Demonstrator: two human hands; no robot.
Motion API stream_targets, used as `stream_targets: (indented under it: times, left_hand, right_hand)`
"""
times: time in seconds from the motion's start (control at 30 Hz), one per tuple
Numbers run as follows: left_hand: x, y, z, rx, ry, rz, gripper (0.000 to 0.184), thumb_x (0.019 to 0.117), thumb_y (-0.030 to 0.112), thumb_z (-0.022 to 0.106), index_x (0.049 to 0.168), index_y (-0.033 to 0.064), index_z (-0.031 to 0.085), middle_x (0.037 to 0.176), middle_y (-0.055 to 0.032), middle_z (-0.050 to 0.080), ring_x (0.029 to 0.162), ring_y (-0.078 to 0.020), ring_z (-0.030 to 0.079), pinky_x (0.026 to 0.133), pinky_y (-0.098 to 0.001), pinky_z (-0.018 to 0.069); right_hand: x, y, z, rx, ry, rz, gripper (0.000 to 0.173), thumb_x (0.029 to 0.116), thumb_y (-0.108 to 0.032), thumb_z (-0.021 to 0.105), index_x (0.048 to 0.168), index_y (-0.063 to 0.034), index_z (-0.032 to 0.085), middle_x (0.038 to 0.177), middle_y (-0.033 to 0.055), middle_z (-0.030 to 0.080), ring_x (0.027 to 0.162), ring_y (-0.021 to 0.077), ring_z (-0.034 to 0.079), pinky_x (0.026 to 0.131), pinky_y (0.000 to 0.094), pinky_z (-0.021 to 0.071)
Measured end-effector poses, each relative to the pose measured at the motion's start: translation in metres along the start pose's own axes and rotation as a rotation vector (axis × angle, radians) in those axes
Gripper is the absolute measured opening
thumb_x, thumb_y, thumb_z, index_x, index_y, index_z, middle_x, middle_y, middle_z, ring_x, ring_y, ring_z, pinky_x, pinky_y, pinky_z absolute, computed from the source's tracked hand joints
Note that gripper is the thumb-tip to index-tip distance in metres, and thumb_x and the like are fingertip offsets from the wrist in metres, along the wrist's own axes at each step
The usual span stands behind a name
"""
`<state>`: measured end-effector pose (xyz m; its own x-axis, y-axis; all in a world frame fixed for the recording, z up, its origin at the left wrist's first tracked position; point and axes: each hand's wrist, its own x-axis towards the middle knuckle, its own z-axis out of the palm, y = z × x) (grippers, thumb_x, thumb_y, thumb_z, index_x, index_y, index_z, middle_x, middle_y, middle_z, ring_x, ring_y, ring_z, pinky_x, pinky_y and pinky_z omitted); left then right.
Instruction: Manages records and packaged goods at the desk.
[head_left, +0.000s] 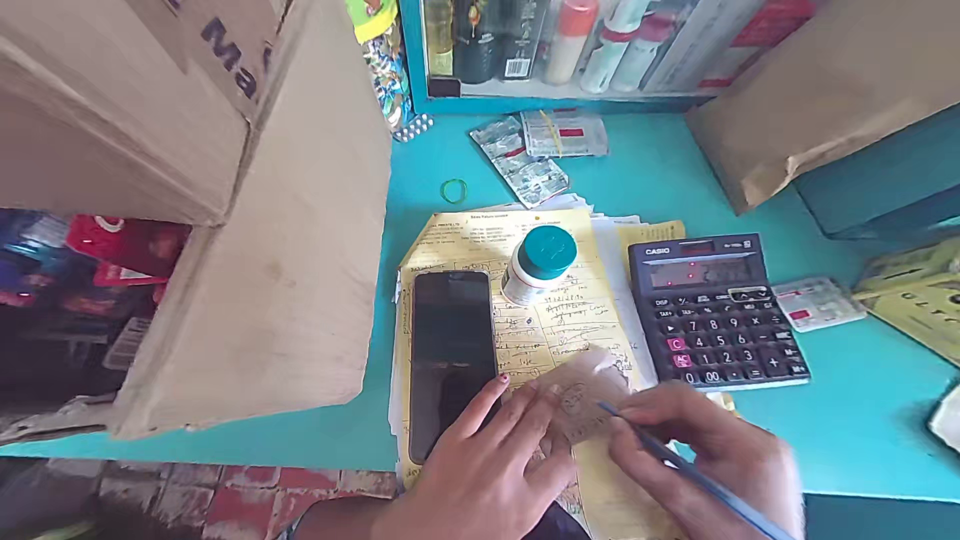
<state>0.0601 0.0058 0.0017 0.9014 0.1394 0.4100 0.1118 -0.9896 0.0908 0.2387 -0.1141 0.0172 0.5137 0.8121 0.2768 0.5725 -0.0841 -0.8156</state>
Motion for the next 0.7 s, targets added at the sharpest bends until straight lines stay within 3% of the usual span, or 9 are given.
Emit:
stream_targets:
  times: [0.1, 0.17, 0.27, 0.33, 0.43, 0.5, 0.57, 0.63, 0.7]
  left_hand:
    - [0.006, -0.005, -0.006, -0.035, 0.013, 0.015, 0.023, 0.1046, 0.026, 0.051, 0.108, 0.0193, 0.073, 0.128, -0.0059, 0.070, 0.122, -0.0228, 0.066, 0.110, -0.0448, 0.0438]
    - [0.012, -0.009, -0.010, -0.117, 0.041, 0.003, 0.019, 0.1015, 0.017, 0.055, 0.101, 0.0173, 0.075, 0.121, -0.0051, 0.073, 0.115, -0.0219, 0.068, 0.107, -0.0439, 0.0463]
    - [0.021, -0.012, -0.012, -0.159, 0.091, -0.056, 0.018, 0.0993, 0.013, 0.058, 0.097, 0.0153, 0.075, 0.111, -0.0043, 0.075, 0.108, -0.0216, 0.070, 0.100, -0.0407, 0.0499]
    - [0.024, -0.013, -0.014, -0.111, 0.071, -0.094, 0.019, 0.1005, 0.019, 0.057, 0.101, 0.0152, 0.076, 0.110, -0.0034, 0.075, 0.108, -0.0218, 0.069, 0.100, -0.0398, 0.0505]
    - [0.024, -0.012, -0.016, -0.069, 0.019, -0.119, 0.022, 0.1026, 0.024, 0.056, 0.107, 0.0152, 0.075, 0.115, -0.0022, 0.074, 0.115, -0.0216, 0.067, 0.104, -0.0414, 0.0486]
    - [0.023, -0.013, -0.021, -0.084, 0.069, -0.164, 0.024, 0.1027, 0.023, 0.056, 0.113, 0.0130, 0.075, 0.122, -0.0037, 0.073, 0.119, -0.0212, 0.067, 0.106, -0.0415, 0.0481]
    - [0.016, -0.018, -0.029, -0.109, 0.146, -0.233, 0.025, 0.1023, 0.020, 0.056, 0.114, 0.0124, 0.076, 0.125, -0.0037, 0.073, 0.121, -0.0205, 0.066, 0.108, -0.0395, 0.0469]
    - [0.001, -0.024, -0.036, -0.179, 0.183, -0.294, 0.027, 0.1023, 0.021, 0.056, 0.114, 0.0110, 0.077, 0.127, -0.0044, 0.072, 0.124, -0.0207, 0.064, 0.110, -0.0373, 0.0448]
    - [-0.017, -0.027, -0.039, -0.267, 0.226, -0.382, 0.029, 0.1034, 0.021, 0.054, 0.117, 0.0082, 0.076, 0.128, -0.0081, 0.071, 0.126, -0.0203, 0.062, 0.110, -0.0349, 0.0449]
  right_hand:
    - [0.005, 0.003, -0.029, 0.022, 0.021, -0.099, 0.012, 0.0905, -0.014, 0.069, 0.101, -0.0085, 0.065, 0.095, -0.0079, 0.071, 0.081, -0.0083, 0.064, 0.071, 0.0115, 0.0564]
    - [0.012, 0.008, -0.040, -0.085, 0.051, -0.172, 0.018, 0.0972, -0.018, 0.065, 0.109, -0.0048, 0.070, 0.102, 0.0012, 0.069, 0.089, -0.0045, 0.065, 0.076, 0.0109, 0.0553]
    - [0.023, 0.006, -0.042, -0.357, 0.087, -0.209, 0.028, 0.1001, -0.024, 0.062, 0.101, 0.0008, 0.075, 0.092, 0.0150, 0.071, 0.076, 0.0059, 0.063, 0.068, 0.0163, 0.0502]
    - [0.027, 0.001, -0.038, -0.521, 0.051, -0.191, 0.035, 0.1018, -0.028, 0.057, 0.094, 0.0029, 0.071, 0.083, 0.0167, 0.066, 0.063, 0.0166, 0.058, 0.055, 0.0275, 0.0460]
    - [0.035, 0.001, -0.022, -0.677, 0.007, -0.176, 0.039, 0.0994, -0.031, 0.053, 0.088, 0.0024, 0.068, 0.076, 0.0179, 0.063, 0.056, 0.0311, 0.059, 0.046, 0.0449, 0.0410]
    - [0.041, 0.002, -0.013, -0.740, -0.014, -0.170, 0.038, 0.0964, -0.030, 0.055, 0.085, 0.0040, 0.067, 0.075, 0.0207, 0.061, 0.057, 0.0378, 0.060, 0.045, 0.0510, 0.0407]
    - [0.043, -0.002, -0.006, -0.765, -0.010, -0.172, 0.042, 0.0980, -0.033, 0.058, 0.093, 0.0070, 0.069, 0.082, 0.0267, 0.064, 0.062, 0.0448, 0.064, 0.047, 0.0567, 0.0438]
    - [0.040, -0.012, -0.002, -0.733, 0.000, -0.222, 0.042, 0.1023, -0.033, 0.053, 0.102, 0.0056, 0.070, 0.085, 0.0265, 0.064, 0.068, 0.0440, 0.065, 0.051, 0.0531, 0.0447]
    - [0.033, -0.027, 0.001, -0.571, -0.099, -0.317, 0.032, 0.1030, -0.020, 0.051, 0.107, 0.0032, 0.072, 0.088, 0.0234, 0.068, 0.075, 0.0390, 0.067, 0.057, 0.0476, 0.0505]
